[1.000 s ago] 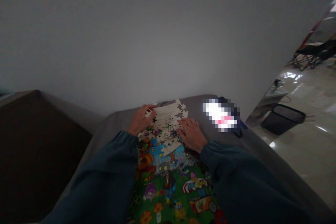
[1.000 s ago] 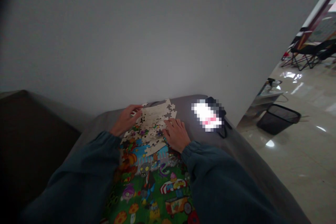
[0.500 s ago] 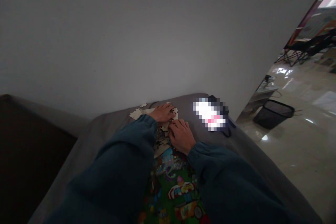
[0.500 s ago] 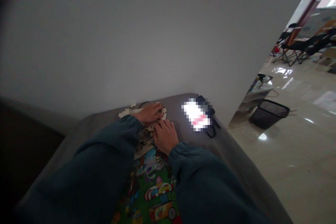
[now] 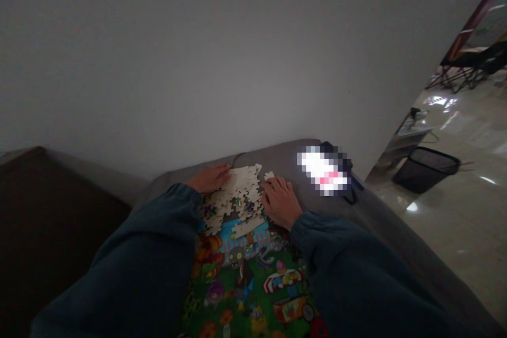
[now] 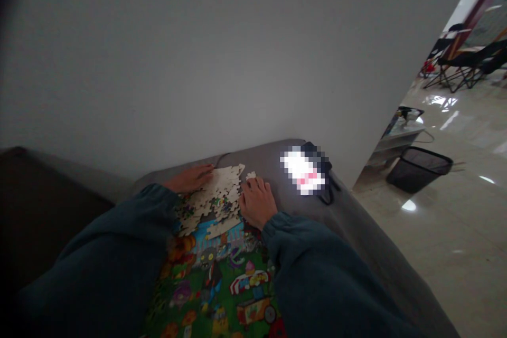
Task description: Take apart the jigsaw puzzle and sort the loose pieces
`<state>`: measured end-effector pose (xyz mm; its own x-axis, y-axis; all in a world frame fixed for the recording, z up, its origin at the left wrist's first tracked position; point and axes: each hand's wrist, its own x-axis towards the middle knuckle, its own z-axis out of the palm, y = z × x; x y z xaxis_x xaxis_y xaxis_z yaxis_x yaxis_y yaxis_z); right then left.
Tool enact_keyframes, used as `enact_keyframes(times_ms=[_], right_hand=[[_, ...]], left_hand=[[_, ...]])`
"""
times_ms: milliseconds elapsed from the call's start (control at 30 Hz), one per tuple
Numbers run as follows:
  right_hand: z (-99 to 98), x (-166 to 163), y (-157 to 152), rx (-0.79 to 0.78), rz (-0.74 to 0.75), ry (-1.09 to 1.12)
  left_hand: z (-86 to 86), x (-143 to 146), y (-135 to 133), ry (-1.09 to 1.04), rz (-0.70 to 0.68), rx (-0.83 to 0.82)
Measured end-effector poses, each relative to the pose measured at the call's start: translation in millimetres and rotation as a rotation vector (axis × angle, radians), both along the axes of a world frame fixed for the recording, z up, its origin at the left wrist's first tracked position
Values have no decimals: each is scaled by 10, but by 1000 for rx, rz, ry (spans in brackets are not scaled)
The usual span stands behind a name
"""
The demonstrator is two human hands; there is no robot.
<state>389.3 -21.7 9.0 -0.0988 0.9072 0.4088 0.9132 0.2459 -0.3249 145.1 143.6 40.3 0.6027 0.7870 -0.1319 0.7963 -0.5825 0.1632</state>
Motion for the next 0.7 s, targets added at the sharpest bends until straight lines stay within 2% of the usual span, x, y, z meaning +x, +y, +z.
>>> enact_keyframes(times_ms=[133, 267, 367, 467, 567, 700], right_hand=[[0, -1, -5, -17, -9, 2], [-14, -9, 1, -59, -58, 4], [-25, -7, 2, -77, -31, -8], [-42, 17, -2, -70, 104, -5], [-86, 55, 11, -56, 167, 21], [-158, 89, 45, 43, 241, 122]], left_hand=[[133, -136, -247, -7, -48, -37], [233, -368, -551, -45, 7, -58], [131, -427, -859, -49, 51, -58], [-28, -299, -1101, -71, 130, 10], [-100, -84, -1128, -178, 99, 98], [-80, 106, -954, -316, 17, 169]])
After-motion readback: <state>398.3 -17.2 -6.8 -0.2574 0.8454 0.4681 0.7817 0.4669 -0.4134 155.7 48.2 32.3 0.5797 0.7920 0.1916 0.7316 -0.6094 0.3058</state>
